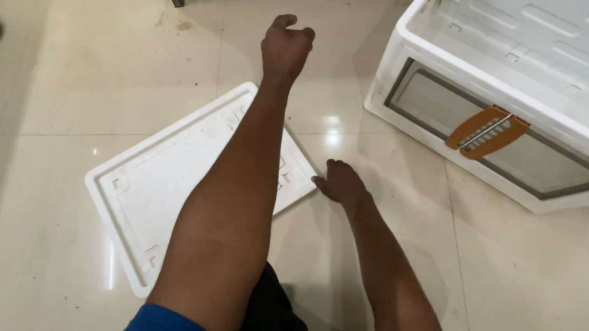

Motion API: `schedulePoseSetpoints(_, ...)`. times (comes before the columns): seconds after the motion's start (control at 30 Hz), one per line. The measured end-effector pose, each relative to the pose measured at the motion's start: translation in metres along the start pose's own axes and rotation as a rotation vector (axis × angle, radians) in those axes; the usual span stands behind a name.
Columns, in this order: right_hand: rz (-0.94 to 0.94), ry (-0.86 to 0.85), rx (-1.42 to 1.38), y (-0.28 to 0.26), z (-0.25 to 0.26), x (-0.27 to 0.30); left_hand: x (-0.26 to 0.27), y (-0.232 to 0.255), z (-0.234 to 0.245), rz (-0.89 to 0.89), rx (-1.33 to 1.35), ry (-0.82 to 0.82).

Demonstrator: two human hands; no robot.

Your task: The person assembles a white plastic storage box by inserting a frame, attaching the lid, and stacking it with other boxes. They then disassemble the box by removing the lid and frame, folding it flat, and reassembling it again.

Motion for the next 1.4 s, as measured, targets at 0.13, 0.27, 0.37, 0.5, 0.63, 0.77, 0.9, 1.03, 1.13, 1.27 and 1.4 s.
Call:
schedulePoseSetpoints(0.13,-0.079,0.081,-0.128,-0.010,-0.028,-0.012,0.011,0.001,-0.005,0.006,-0.146,-0.076)
schedulePoseSetpoints(0.27,-0.157,0.140,-0.169,-0.033,-0.023,-0.018,0.013,0.010,-0.010,-0.015,-0.167,-0.098)
schedulePoseSetpoints(0.37,-0.198,0.162,-0.184,-0.036,-0.027,-0.014,0.016,0.005,-0.017,-0.039,-0.159,-0.164)
schedulePoseSetpoints(0.5,-0.247,0.120,-0.172,-0.030,-0.032,-0.017,0.012,0.002,-0.017,-0.111,-0.224,-0.199)
schedulePoseSetpoints(0.63,-0.054,0.280,-0.391,-0.020,-0.030,-0.021,0.009,-0.001,-0.014,-0.098,-0.237,-0.195)
schedulePoseSetpoints(0.77,-0.026,0.071,-0.974,-0.010,-0.037,-0.028,0.010,0.005,-0.015,-0.107,-0.228,-0.200)
schedulePoseSetpoints(0.9,0.206,-0.146,-1.414,-0.025,-0.033,-0.015,0.017,0.014,-0.023,-0.081,-0.225,-0.259)
schedulePoseSetpoints(1.03,0.245,-0.107,-1.641,-0.044,-0.013,0.005,0.022,0.026,-0.028,-0.084,-0.229,-0.263)
schedulePoseSetpoints(1.13,0.417,0.013,-1.649,-0.059,0.018,0.018,0.027,0.036,-0.033,-0.152,-0.210,-0.290)
schedulePoseSetpoints(1.27,0.540,0.141,-1.626,-0.070,0.063,0.036,0.033,0.050,-0.047,-0.191,-0.066,-0.459)
schedulePoseSetpoints(1.4,0.596,0.335,-1.613,-0.067,0.126,0.058,0.026,0.077,-0.060,-0.264,0.142,-0.556)
Point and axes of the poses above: each hand's wrist, its own x-axis away from the middle knuckle, its own z-axis out of the back of the hand, y = z × x, the point moved 4 cm from there along -x, towards the middle knuckle, and after that the axes turned 13 degrees about -y, right-handed, at the moved point
